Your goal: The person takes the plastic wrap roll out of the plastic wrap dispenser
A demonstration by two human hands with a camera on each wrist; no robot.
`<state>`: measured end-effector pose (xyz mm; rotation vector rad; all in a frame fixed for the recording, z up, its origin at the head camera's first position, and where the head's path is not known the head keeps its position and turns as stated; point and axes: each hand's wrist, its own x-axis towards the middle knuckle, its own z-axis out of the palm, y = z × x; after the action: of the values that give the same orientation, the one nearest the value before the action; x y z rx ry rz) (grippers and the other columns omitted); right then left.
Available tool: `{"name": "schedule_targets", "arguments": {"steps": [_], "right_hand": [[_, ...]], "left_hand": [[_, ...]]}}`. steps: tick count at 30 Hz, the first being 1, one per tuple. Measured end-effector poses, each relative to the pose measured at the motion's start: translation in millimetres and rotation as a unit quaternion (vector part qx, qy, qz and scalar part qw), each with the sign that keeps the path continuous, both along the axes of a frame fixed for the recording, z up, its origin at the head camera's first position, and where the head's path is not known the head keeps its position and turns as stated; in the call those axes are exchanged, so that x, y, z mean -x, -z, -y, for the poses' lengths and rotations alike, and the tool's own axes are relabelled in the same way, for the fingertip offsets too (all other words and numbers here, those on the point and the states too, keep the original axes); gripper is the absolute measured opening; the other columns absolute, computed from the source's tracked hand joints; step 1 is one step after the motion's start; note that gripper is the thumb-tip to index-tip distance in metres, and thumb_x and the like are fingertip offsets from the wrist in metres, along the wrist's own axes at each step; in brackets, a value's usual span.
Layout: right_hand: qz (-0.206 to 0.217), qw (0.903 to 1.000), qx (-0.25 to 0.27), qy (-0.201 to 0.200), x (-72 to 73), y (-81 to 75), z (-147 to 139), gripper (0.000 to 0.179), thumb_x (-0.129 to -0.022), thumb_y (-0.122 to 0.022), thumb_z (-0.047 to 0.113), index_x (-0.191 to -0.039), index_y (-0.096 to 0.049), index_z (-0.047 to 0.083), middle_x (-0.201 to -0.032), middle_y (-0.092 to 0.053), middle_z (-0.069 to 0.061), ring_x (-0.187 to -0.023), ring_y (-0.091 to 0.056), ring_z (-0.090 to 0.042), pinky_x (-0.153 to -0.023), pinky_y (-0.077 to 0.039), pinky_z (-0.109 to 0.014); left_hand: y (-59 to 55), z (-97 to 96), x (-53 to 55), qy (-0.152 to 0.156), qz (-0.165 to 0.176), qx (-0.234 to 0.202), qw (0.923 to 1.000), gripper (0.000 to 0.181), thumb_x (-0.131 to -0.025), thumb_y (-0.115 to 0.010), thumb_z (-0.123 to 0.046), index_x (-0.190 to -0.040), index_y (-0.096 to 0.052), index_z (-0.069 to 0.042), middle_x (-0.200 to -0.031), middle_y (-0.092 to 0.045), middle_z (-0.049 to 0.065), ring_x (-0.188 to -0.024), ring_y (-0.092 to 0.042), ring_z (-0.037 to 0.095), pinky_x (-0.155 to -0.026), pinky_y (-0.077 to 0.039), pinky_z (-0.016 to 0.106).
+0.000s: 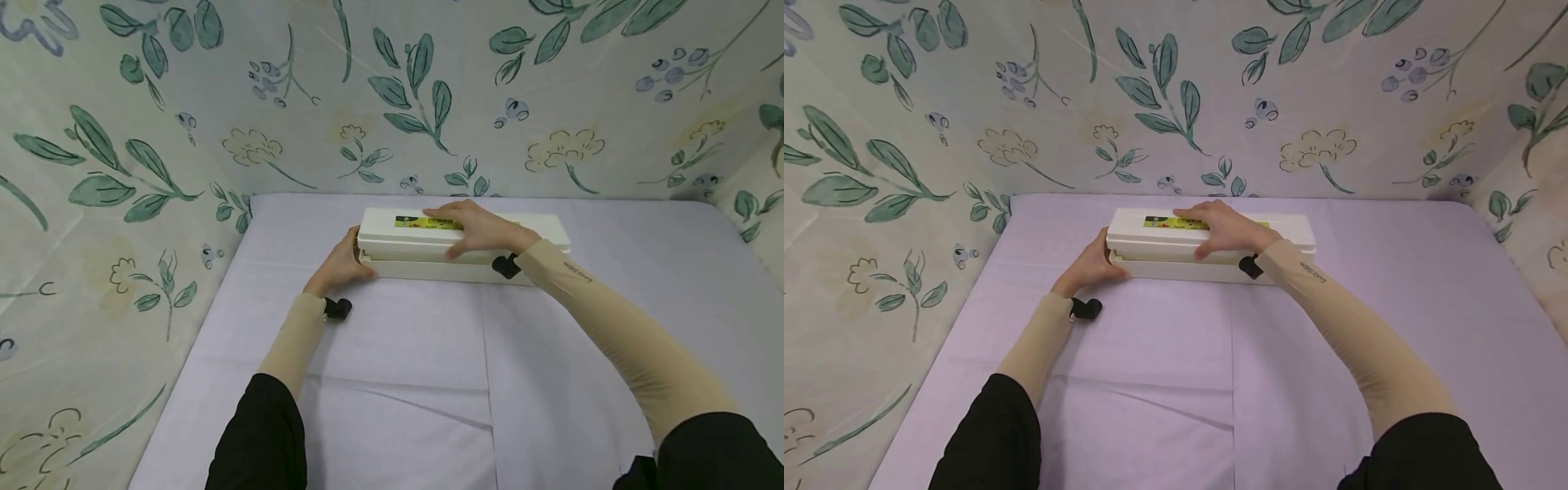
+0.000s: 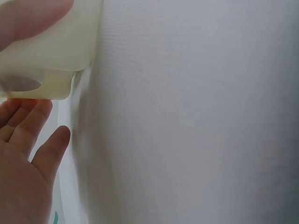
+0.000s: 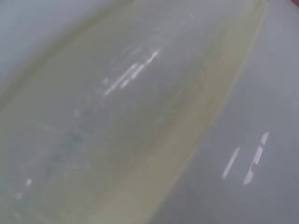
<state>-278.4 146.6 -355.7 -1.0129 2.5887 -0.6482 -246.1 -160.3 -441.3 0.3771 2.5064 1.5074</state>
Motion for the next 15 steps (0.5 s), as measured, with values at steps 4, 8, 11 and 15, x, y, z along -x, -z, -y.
{"name": "schedule_targets", "arguments": {"steps": [4, 8, 11, 15], "right_hand": [[0.002, 1.0, 0.007, -0.006, 0.3, -1.1, 0.7, 0.093, -0.072, -0.085, 0.027, -0.15, -0.035, 0.017, -0.143, -0.041, -0.015, -0.131, -0.03, -0.034, -0.104, -0.026, -0.057], [-0.006, 1.0, 0.003, -0.001, -0.9, -2.1, 0.1, 0.094, -0.071, -0.085, 0.029, -0.15, -0.035, 0.019, -0.144, -0.039, -0.014, -0.131, -0.03, -0.034, -0.104, -0.026, -0.058], [-0.013, 0.9999, -0.002, 0.006, -1.9, -2.6, -0.8, 0.094, -0.071, -0.084, 0.031, -0.15, -0.035, 0.021, -0.145, -0.039, -0.013, -0.13, -0.033, -0.033, -0.103, -0.028, -0.057], [-0.014, 0.9999, 0.001, 0.009, -3.3, -4.1, -1.5, 0.093, -0.07, -0.085, 0.032, -0.149, -0.036, 0.023, -0.145, -0.039, -0.012, -0.129, -0.035, -0.031, -0.103, -0.03, -0.056]], "left_hand": [[-0.2, 1.2, 0.0, 0.003, 0.003, -0.004, 1.0, 0.106, -0.064, -0.085, -0.002, -0.149, -0.022, -0.005, -0.141, -0.042, 0.012, -0.13, -0.04, 0.027, -0.11, -0.027, 0.04], [0.3, 1.2, 0.8, 0.018, -0.002, -0.027, 0.9995, 0.105, -0.065, -0.084, 0.001, -0.149, -0.021, -0.003, -0.14, -0.043, 0.013, -0.126, -0.043, 0.028, -0.108, -0.03, 0.04], [1.0, 0.4, 1.8, 0.034, -0.013, -0.041, 0.9985, 0.105, -0.065, -0.085, 0.003, -0.149, -0.022, -0.002, -0.139, -0.043, 0.014, -0.125, -0.044, 0.028, -0.108, -0.031, 0.04], [1.1, 0.2, 1.8, 0.044, -0.015, -0.044, 0.998, 0.105, -0.066, -0.085, 0.001, -0.149, -0.021, -0.001, -0.141, -0.041, 0.015, -0.126, -0.042, 0.029, -0.108, -0.029, 0.041]]}}
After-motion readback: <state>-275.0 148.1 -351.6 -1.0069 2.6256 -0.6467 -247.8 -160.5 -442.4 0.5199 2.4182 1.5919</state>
